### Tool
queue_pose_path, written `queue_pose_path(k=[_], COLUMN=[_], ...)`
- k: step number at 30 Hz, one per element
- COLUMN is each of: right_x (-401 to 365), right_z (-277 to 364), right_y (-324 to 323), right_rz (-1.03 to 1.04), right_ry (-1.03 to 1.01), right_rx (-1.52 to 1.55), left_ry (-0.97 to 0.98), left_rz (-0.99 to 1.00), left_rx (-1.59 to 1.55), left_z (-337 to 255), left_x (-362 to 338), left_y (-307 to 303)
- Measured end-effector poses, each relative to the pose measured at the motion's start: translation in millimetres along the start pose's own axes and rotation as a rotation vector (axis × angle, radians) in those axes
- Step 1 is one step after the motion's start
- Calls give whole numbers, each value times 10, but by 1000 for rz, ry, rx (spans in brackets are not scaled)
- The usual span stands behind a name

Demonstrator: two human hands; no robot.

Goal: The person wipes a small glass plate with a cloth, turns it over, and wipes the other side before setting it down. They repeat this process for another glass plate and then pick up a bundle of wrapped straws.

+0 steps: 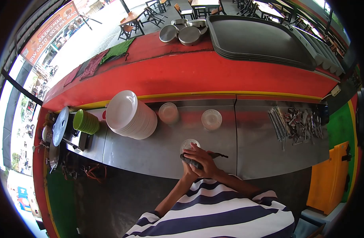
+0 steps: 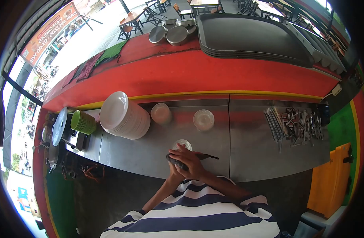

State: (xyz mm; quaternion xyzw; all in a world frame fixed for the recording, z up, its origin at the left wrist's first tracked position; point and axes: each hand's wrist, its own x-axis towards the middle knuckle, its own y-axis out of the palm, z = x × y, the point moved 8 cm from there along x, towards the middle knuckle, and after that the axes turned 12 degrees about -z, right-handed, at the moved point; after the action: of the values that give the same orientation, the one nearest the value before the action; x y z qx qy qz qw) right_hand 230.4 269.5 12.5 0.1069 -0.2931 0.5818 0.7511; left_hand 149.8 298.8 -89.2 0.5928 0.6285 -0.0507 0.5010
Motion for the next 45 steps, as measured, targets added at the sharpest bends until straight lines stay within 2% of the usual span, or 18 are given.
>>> queue_pose_path(k=[1, 3, 4, 7, 10, 13, 16, 19, 21, 23, 25, 28, 31, 34, 35, 38, 41, 45], right_x=[45, 102, 126, 31, -125, -276, -142, -7, -32, -72, -116, -271, -179, -108, -71, -101, -162, -249], right_z=[-58, -302, -382, -576, -583, -391, -22, 60, -78, -159, -178, -473, -514, -487, -447, -416, -374, -240], right_y=[-12, -130, -191, -282, -253, -92, -54, -83, -70, -84, -141, -270, -364, -296, -286, -233, -89, 136], right_rz=[7, -111, -169, -310, -344, -156, -105, -192, -223, -257, -298, -559, -587, -425, -387, -236, 26, 219], right_ry=[8, 128, 188, 446, 350, 382, 189, 103, 178, 248, 313, 461, 462, 446, 439, 216, 96, 31], right_rx=[30, 128, 177, 106, 81, 162, 115, 108, 161, 209, 250, 397, 270, 182, 146, -244, -520, -350], left_ry=[-1, -7, -78, -54, -141, -41, -76, -196, 229, 378, 247, 329, 176, -13, -33, -88, -89, -82], left_rz=[-7, -23, 23, 199, 145, -2, -68, 102, 66, -4, -90, -3, 229, 351, 366, 367, 337, 374], left_rx=[29, 84, 131, 240, 206, 17, 35, 48, 332, 490, 520, 631, 285, 12, -10, -34, 34, 123], left_z=[61, 142, 57, 23, -52, -151, -175, -84, -323, -469, -436, -514, -481, -503, -536, -550, -481, -333], left_x=[19, 54, -164, -88, -101, 155, 80, 111, -23, -81, 21, 159, -14, -142, -188, -227, -78, -88], left_y=[3, 16, 256, 319, 256, 85, 81, 147, 234, 274, 160, -35, 143, 277, 320, 301, 152, 155])
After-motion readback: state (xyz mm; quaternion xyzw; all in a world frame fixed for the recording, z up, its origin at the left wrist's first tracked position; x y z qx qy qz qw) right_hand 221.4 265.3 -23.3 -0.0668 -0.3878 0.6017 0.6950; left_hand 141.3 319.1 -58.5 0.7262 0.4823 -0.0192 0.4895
